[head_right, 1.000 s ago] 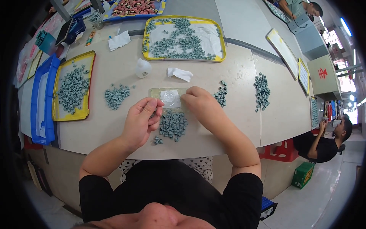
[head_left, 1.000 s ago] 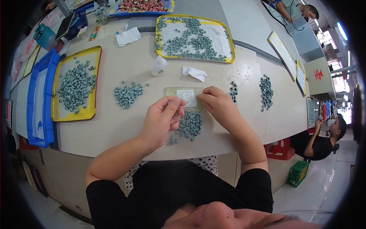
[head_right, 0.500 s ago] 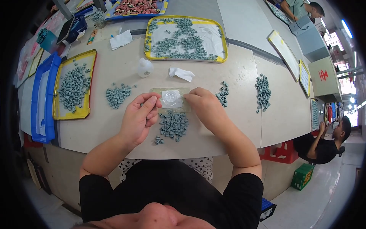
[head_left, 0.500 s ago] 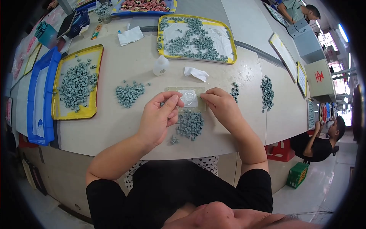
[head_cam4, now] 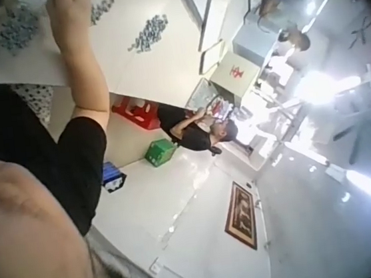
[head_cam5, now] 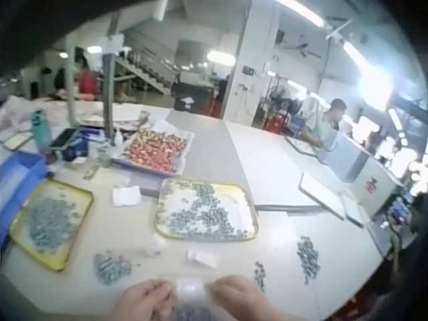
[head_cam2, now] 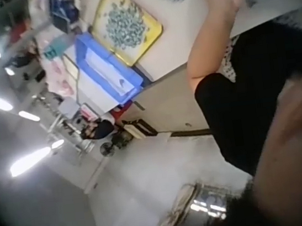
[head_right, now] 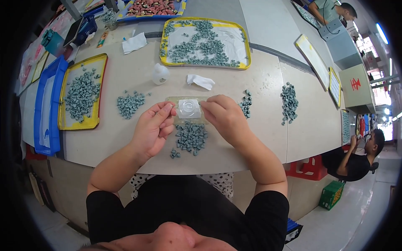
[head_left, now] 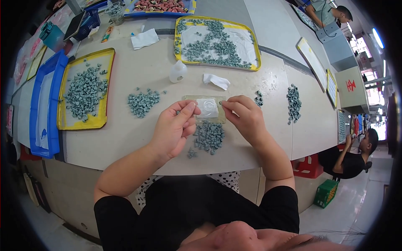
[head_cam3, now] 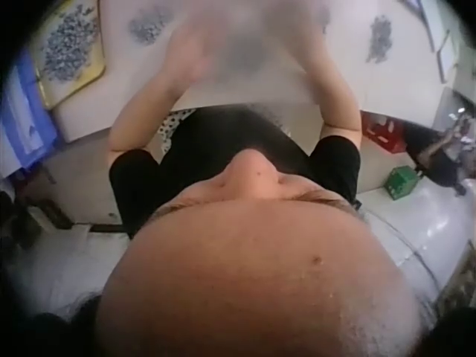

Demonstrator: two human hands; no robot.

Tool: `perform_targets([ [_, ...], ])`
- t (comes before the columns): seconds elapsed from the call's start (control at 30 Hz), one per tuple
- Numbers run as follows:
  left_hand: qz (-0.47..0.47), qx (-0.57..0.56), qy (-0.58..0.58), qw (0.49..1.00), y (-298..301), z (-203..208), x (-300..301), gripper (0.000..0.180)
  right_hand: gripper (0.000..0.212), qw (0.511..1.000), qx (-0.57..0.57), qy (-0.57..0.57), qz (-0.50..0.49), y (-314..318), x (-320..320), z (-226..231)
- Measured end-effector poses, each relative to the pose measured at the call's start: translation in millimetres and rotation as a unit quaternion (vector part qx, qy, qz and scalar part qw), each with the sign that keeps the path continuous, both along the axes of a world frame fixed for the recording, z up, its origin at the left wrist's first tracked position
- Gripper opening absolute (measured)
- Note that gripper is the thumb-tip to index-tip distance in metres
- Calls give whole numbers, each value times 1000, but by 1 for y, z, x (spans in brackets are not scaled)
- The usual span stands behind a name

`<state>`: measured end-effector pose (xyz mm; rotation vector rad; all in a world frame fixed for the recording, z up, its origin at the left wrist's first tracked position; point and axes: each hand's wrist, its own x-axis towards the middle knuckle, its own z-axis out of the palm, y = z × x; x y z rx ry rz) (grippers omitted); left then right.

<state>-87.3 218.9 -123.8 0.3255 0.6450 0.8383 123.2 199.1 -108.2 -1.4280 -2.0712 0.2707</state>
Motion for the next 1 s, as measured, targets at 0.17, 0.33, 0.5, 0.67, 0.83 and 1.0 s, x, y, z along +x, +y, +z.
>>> perform_targets([
  [0.17, -9, -15, -17, 1000, -1, 1, -1, 13, 27, 986, 124, -60, 95, 3, -5, 3],
  [0.33, -13, -6, 19, 1000, 0, 2, -1, 18, 31, 982, 125, -88, 113, 3, -6, -1],
  [0.5, -10, 8, 24, 1000, 1, -1, -4, 22, 32, 980, 123, -100, 120, 4, -11, 1],
  [0.67, -4, 26, 33, 999, 0, 6, -2, 23, 31, 993, 82, -16, 84, 2, -14, -1],
  [0.83, -26, 29, 23, 999, 0, -2, -4, 18, 18, 983, -50, 174, 5, -2, -17, -5],
  [1.0, -73, 17, 12, 997, -4, -2, -3, 11, 7, 843, -304, 441, -50, -4, -23, 4],
])
